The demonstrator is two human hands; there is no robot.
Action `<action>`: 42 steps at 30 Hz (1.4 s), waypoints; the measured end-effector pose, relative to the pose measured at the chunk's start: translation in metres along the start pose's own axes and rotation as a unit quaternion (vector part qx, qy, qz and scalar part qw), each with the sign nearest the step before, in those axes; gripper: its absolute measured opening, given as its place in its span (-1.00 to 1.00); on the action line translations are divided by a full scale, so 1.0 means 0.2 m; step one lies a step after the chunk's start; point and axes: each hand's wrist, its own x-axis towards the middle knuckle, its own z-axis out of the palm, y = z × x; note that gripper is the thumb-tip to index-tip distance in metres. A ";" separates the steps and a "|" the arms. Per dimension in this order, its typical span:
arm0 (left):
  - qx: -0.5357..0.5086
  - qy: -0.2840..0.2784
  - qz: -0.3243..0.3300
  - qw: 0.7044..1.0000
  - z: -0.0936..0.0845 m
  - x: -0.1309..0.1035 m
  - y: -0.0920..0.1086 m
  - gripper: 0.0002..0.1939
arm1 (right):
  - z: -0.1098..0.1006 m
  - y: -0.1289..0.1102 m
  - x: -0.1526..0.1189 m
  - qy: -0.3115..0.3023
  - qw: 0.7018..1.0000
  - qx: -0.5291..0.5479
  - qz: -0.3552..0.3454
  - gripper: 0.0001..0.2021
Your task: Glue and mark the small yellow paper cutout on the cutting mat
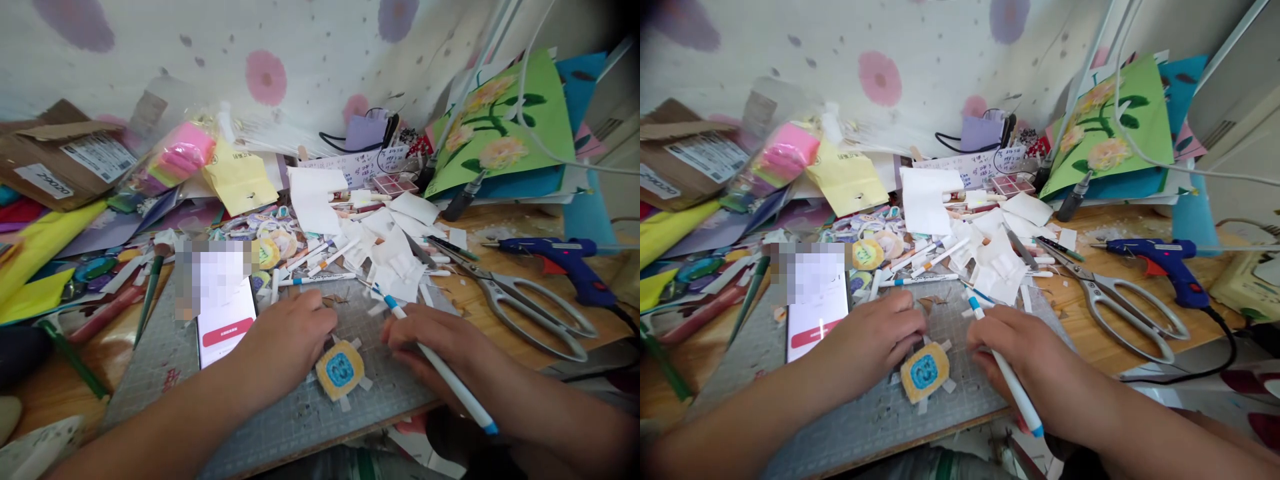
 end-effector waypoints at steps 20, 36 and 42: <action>-0.086 -0.041 -0.013 0.995 -0.04 -0.04 -0.01 -0.29 | 0.08 -0.04 0.01 0.049 0.950 0.266 0.158 -0.81; 0.002 0.004 0.083 0.997 -0.04 -0.08 0.07 -0.74 | 0.10 -0.05 0.00 0.069 0.976 0.186 0.086 -0.87; -0.007 -0.006 0.085 0.996 -0.05 -0.08 0.08 -0.73 | 0.10 -0.08 0.01 0.184 0.942 0.252 0.123 -0.82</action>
